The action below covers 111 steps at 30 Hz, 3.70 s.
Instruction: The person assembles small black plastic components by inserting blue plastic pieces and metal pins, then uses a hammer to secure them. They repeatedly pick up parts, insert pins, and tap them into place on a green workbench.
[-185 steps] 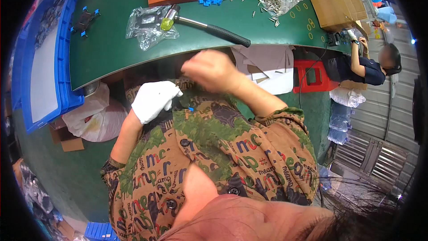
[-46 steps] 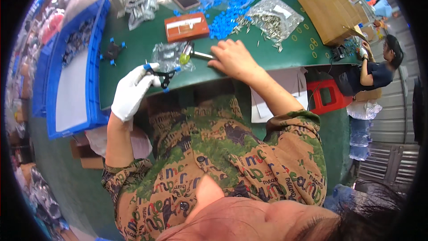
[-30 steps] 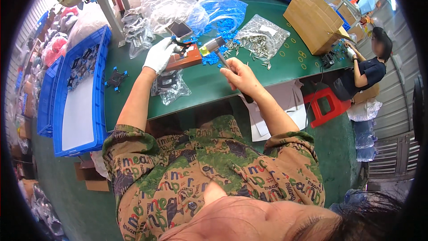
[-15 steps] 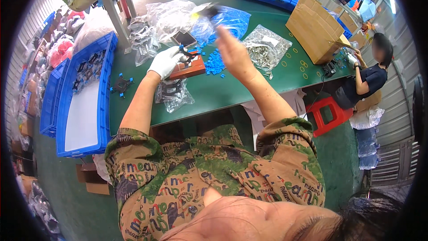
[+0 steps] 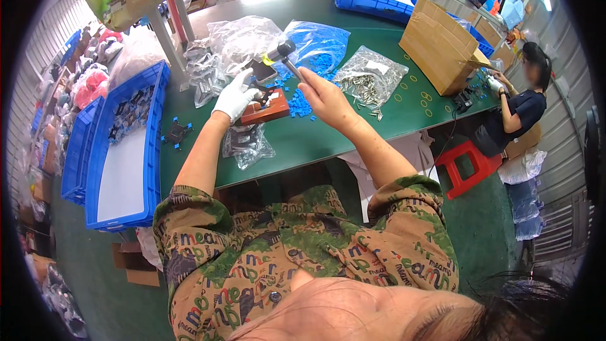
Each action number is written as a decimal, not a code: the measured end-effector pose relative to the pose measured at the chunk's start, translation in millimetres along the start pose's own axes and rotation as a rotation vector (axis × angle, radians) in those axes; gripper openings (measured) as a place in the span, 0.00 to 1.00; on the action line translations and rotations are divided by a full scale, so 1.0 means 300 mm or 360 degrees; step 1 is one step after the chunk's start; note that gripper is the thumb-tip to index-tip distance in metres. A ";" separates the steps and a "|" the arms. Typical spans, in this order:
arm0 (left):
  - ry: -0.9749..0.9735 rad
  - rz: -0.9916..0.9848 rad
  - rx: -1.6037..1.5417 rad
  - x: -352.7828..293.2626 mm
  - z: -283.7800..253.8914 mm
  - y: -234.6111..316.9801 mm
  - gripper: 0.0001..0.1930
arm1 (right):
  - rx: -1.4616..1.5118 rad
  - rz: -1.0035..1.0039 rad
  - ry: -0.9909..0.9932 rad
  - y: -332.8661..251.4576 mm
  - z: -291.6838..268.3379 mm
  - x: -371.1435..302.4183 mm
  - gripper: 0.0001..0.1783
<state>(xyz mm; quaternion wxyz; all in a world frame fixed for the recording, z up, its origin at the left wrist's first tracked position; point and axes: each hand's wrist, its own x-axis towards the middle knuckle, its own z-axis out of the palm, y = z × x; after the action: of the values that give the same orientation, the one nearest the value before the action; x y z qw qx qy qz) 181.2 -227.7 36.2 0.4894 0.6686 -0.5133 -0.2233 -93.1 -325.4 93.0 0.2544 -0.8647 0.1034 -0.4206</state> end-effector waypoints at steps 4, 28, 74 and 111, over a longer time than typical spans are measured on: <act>0.0106 0.0048 0.0299 -0.019 -0.038 0.013 0.31 | 0.0111 0.0232 -0.0135 -0.006 -0.007 -0.058 0.21; -0.0034 0.0369 0.1526 -0.029 -0.009 0.036 0.15 | 0.0104 0.0336 -0.0219 0.032 0.004 -0.084 0.23; 0.0277 0.0038 0.0645 -0.241 -0.154 -0.048 0.22 | -0.0073 0.0570 -0.0609 -0.039 -0.067 -0.098 0.23; 0.0763 0.0236 0.1689 -0.486 -0.441 -0.213 0.12 | -0.0758 -0.0041 -0.0714 0.025 0.038 -0.231 0.15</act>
<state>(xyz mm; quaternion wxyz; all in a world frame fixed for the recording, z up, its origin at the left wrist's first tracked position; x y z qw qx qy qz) 262.7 -40.0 5.8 0.2045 0.8164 -0.4752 0.2566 -127.3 -300.5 36.3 0.0562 -0.9722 0.1293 -0.1868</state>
